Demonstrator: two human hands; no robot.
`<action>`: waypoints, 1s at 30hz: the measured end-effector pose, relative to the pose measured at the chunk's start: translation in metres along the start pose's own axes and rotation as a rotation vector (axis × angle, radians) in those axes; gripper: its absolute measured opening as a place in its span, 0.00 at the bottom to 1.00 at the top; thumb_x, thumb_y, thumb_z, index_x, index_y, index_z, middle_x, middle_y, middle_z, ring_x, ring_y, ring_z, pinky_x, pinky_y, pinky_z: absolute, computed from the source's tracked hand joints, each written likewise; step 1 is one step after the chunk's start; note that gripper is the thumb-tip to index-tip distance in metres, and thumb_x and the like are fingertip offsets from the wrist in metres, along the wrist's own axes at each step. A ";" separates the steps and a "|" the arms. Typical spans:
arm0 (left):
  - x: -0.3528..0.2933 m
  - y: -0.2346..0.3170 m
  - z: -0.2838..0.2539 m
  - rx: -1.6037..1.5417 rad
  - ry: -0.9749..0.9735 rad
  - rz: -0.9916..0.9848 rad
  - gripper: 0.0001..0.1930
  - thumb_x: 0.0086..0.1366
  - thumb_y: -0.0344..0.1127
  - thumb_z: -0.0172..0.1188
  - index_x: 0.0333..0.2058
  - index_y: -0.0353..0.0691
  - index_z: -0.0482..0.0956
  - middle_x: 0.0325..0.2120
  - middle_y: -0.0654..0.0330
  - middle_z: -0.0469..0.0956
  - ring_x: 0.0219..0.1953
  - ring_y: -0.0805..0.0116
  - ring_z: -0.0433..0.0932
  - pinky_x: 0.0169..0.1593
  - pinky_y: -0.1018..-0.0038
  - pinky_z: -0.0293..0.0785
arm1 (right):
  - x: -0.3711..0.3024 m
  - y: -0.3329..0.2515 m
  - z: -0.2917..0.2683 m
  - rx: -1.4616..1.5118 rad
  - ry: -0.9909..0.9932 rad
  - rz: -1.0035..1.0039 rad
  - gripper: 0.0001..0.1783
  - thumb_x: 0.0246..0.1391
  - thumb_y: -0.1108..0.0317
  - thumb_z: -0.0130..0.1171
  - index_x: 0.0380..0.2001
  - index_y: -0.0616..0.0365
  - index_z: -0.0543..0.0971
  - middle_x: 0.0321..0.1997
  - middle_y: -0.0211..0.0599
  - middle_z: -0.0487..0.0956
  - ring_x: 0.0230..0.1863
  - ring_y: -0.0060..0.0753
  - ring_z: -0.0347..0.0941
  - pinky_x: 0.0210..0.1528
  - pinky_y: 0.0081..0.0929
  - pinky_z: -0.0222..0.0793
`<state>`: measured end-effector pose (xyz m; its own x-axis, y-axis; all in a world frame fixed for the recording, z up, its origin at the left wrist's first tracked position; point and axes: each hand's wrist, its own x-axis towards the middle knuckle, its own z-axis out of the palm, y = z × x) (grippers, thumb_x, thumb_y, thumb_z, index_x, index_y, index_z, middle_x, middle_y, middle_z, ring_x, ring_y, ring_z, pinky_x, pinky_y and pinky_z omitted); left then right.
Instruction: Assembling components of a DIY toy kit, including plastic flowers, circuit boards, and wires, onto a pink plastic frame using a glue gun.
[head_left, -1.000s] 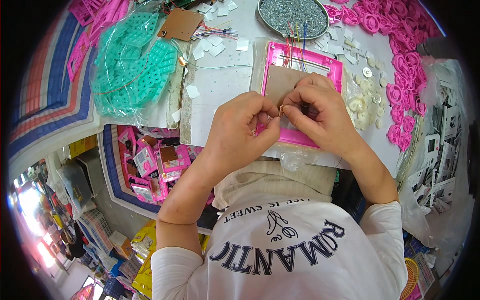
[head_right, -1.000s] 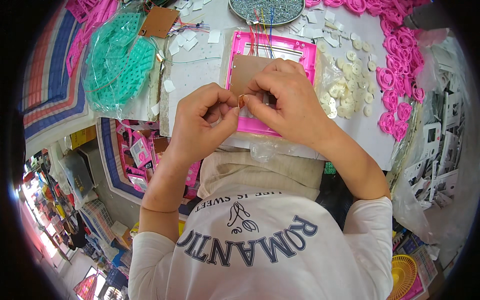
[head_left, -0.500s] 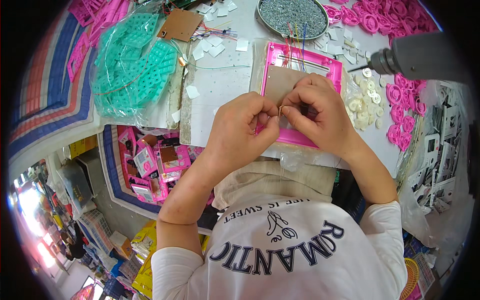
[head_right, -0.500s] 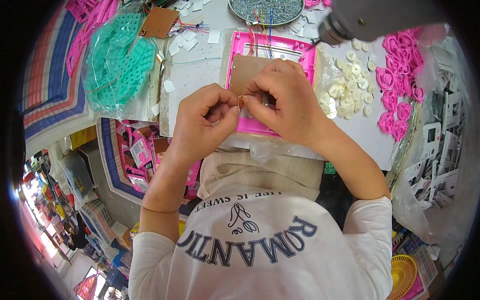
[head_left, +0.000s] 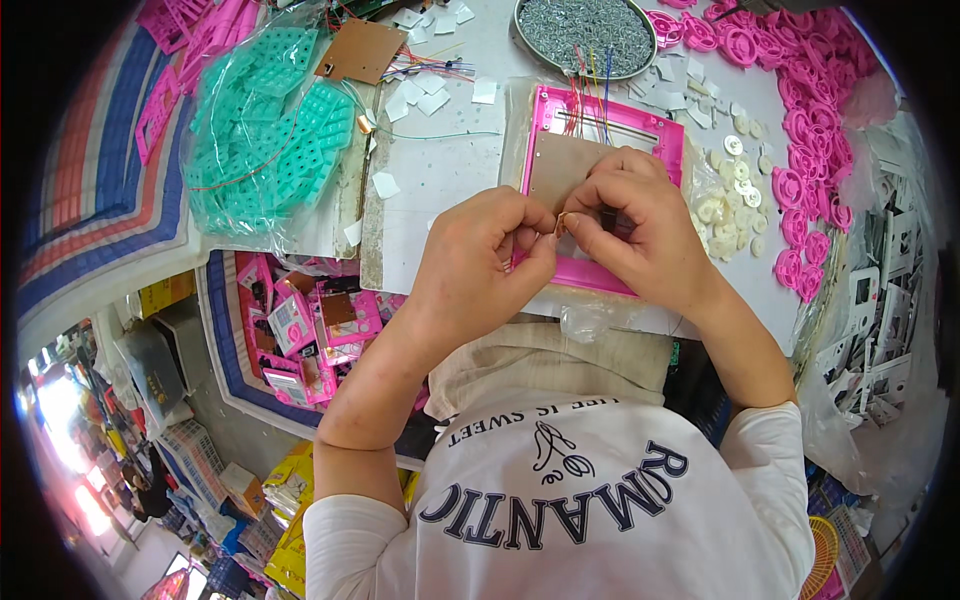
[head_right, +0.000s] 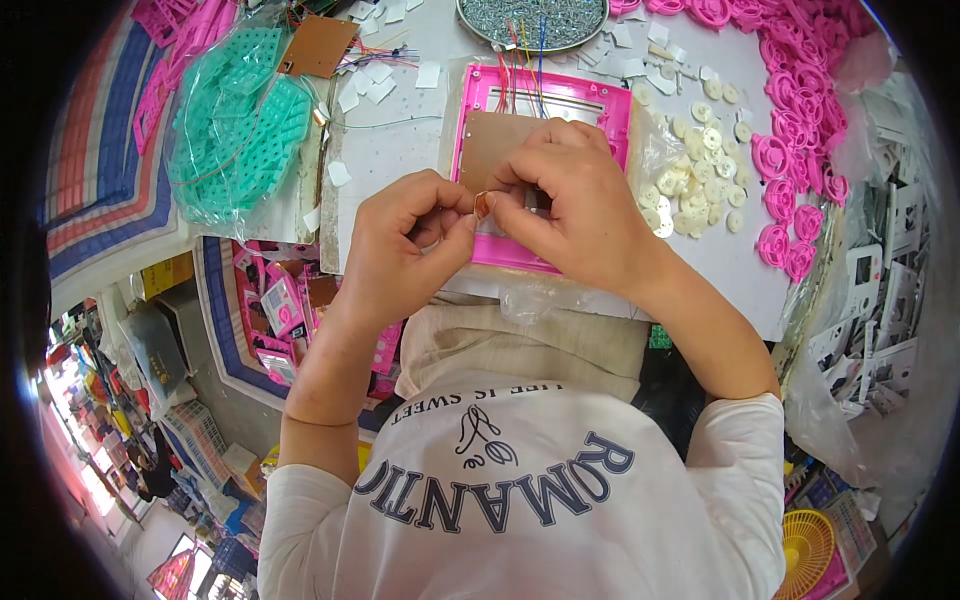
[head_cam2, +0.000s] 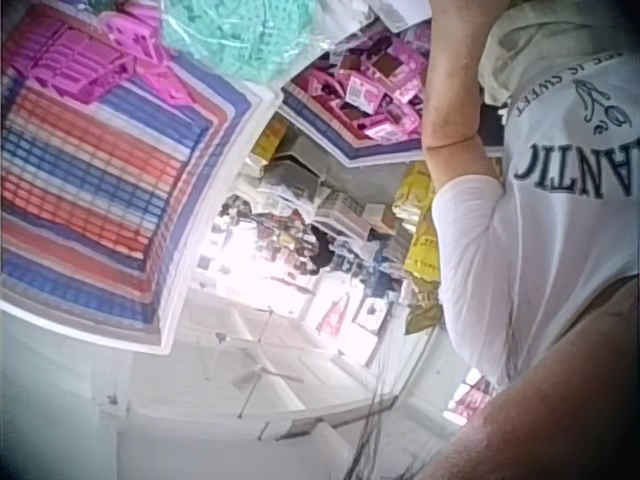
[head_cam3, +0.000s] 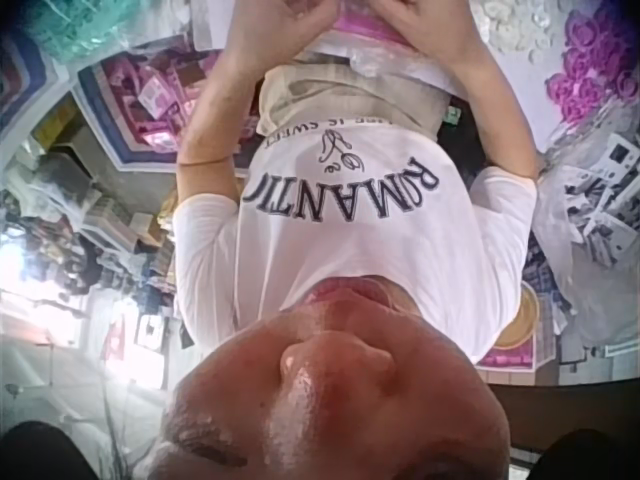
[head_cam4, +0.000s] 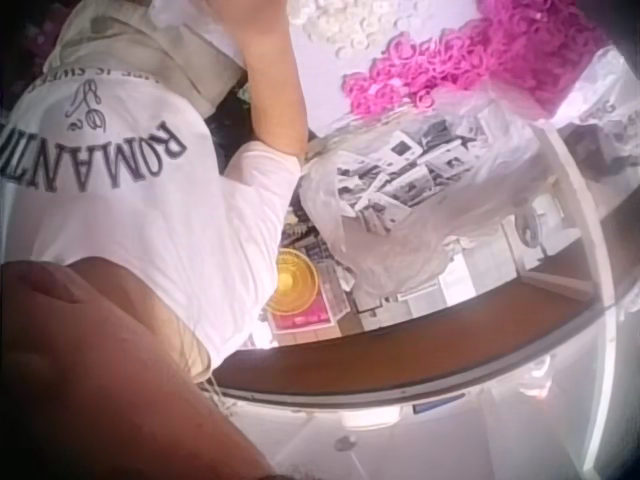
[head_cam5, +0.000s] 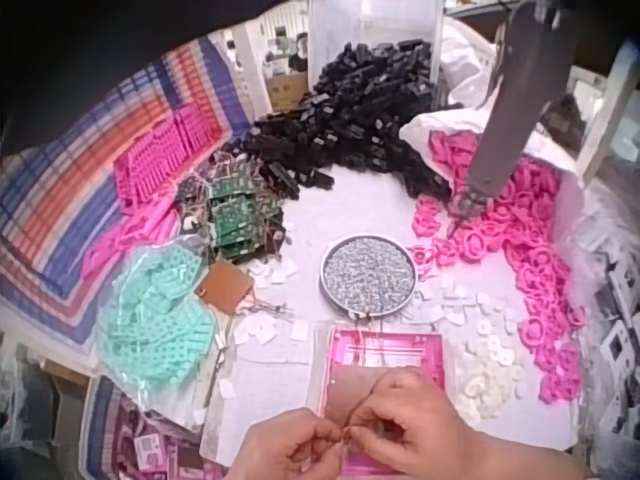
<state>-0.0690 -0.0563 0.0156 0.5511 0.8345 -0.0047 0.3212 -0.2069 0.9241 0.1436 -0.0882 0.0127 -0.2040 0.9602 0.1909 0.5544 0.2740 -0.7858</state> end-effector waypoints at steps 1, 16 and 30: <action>0.000 0.000 0.000 -0.004 0.003 0.011 0.06 0.58 0.24 0.66 0.34 0.35 0.80 0.25 0.63 0.75 0.23 0.76 0.69 0.26 0.77 0.63 | 0.000 0.000 0.000 -0.002 0.002 0.001 0.05 0.50 0.67 0.65 0.27 0.56 0.80 0.26 0.31 0.77 0.37 0.37 0.73 0.52 0.38 0.64; -0.003 -0.001 0.005 -0.440 -0.025 -0.298 0.03 0.66 0.24 0.63 0.37 0.32 0.82 0.29 0.71 0.78 0.28 0.89 0.68 0.31 0.87 0.65 | -0.016 -0.019 0.012 -0.199 0.177 -0.164 0.17 0.40 0.74 0.71 0.37 0.56 0.81 0.38 0.35 0.81 0.41 0.44 0.73 0.42 0.37 0.72; -0.003 0.011 0.005 -0.183 -0.087 -0.276 0.03 0.65 0.25 0.62 0.36 0.33 0.82 0.24 0.73 0.76 0.25 0.90 0.64 0.27 0.86 0.58 | -0.028 -0.018 0.016 -0.029 0.285 -0.097 0.12 0.46 0.80 0.69 0.37 0.59 0.86 0.34 0.35 0.86 0.29 0.32 0.78 0.26 0.24 0.72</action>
<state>-0.0633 -0.0634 0.0242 0.5286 0.7980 -0.2893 0.3278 0.1225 0.9368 0.1266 -0.1214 0.0126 -0.0242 0.9050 0.4248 0.5670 0.3624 -0.7397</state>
